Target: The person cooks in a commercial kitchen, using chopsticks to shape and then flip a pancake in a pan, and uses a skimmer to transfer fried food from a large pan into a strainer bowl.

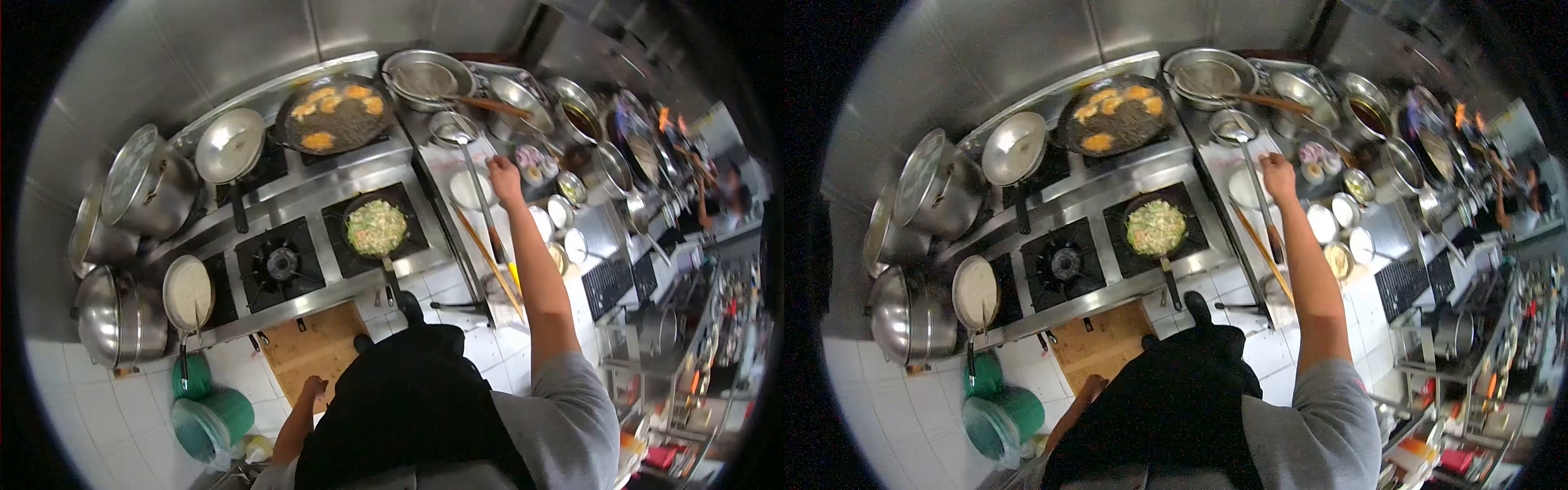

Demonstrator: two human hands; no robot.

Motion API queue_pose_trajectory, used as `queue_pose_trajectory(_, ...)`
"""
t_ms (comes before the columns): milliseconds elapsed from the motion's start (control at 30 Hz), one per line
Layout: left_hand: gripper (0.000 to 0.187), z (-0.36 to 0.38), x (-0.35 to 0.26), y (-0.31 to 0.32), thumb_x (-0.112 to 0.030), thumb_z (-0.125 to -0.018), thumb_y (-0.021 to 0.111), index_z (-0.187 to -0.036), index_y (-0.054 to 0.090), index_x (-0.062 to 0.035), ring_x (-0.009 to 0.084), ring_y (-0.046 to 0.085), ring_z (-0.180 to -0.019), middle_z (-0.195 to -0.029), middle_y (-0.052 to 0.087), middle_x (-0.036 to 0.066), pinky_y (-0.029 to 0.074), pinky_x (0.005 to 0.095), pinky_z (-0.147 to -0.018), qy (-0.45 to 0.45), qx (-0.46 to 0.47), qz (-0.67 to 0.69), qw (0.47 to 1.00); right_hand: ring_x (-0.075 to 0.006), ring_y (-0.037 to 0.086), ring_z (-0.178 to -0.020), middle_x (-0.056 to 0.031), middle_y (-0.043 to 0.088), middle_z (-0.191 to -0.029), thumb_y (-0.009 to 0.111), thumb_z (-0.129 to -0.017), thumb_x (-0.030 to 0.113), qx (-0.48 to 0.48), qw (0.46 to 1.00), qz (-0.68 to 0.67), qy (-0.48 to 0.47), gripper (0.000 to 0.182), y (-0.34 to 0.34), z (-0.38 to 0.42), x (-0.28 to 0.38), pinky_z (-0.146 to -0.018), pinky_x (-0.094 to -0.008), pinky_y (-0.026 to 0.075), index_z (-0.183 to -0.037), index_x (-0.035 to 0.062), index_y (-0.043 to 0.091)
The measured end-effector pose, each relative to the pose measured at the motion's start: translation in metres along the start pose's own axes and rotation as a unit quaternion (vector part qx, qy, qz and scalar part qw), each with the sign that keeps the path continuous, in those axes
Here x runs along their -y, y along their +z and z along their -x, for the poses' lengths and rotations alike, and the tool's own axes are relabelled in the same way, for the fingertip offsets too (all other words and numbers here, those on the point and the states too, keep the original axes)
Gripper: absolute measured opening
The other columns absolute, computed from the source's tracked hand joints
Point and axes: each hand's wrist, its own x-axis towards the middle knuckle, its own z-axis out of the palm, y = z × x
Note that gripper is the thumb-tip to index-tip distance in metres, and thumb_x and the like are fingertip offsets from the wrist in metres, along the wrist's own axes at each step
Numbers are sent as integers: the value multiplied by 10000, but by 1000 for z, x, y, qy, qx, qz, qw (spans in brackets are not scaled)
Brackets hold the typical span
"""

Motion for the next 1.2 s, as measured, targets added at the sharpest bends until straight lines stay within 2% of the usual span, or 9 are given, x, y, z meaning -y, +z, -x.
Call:
queue_pose_trajectory(33, 354, 14, -6, -7, -354, -850, 622, -1044, 580, -61, 349, 649, -586, -773, 672, 169, 530, 465, -529, -45, -27, 92, 994, -282, 633, -1015, -238, 636, -1094, 629, -827, 365, -25, 1000, 10, 14, 501, 14, -20, 8, -905, -348, 452, -1147, -20, 614)
queue_pose_trajectory(167, 223, 71, -78, 26, -236, -889, 584, -829, 591, -22, 206, 587, -508, -631, 613, 123, 490, 367, -436, -95, -89, 448, 884, -195, 632, -729, -106, 624, -816, 516, -924, 246, 102, 934, -275, 204, 309, 30, -83, 13, -608, -327, 509, -1029, -35, 589)
queue_pose_trajectory(300, 249, 72, -127, 7, -249, -859, 617, -892, 656, -6, 210, 609, -571, -723, 646, 150, 504, 346, -529, -67, -131, 345, 927, -171, 576, -712, -97, 599, -935, 516, -945, 289, 211, 864, -417, 187, 344, 67, -137, 32, -605, -271, 493, -1122, -6, 497)
queue_pose_trajectory(433, 273, 59, -129, 41, -240, -850, 618, -935, 659, 17, 268, 666, -766, -814, 686, 175, 517, 355, -696, -98, -204, 310, 923, -65, 382, -493, -19, 504, -705, 417, -933, 162, 310, 841, -371, 243, 162, 85, -167, 26, -395, -209, 305, -821, 66, 486)
queue_pose_trajectory(533, 284, 78, -149, 29, -249, -830, 640, -933, 659, 15, 274, 665, -796, -835, 690, 165, 509, 354, -725, -142, -190, 380, 894, -66, 369, -457, 1, 473, -670, 434, -909, 132, 219, 930, -281, 93, 122, 68, -133, 55, -378, -215, 295, -807, 80, 473)
queue_pose_trajectory(900, 303, 45, -121, 44, -252, -821, 639, -933, 654, 28, 262, 661, -789, -838, 683, 147, 520, 351, -675, -55, -153, 328, 931, -83, 423, -491, 5, 481, -662, 464, -934, 131, 339, 924, -175, 40, 225, 70, -25, 165, -395, -241, 324, -1128, 44, 536)
queue_pose_trajectory(1000, 318, 46, -126, 24, -239, -883, 566, -963, 649, 57, 265, 658, -616, -787, 663, 202, 554, 358, -566, 6, -191, 330, 925, -133, 507, -520, -54, 556, -703, 485, -913, 149, 345, 937, -61, -16, 236, 103, -19, 178, -439, -292, 400, -1093, 16, 559)
queue_pose_trajectory(1067, 320, 51, -127, 20, -251, -880, 570, -959, 653, 47, 277, 658, -615, -798, 666, 203, 547, 356, -556, -19, -193, 345, 918, -295, 636, -681, -191, 640, -826, 498, -869, 144, 306, 942, 78, -117, 264, 120, -17, 179, -613, -400, 496, -1062, -20, 571)
queue_pose_trajectory(1200, 322, 47, -109, 39, -270, -853, 595, -951, 660, 31, 312, 668, -722, -830, 674, 199, 531, 348, -593, -64, -150, 352, 922, -425, 614, -912, -302, 618, -972, 490, -834, 130, 173, 928, 182, -277, 293, 137, 5, 184, -824, -463, 470, -1056, -42, 573)
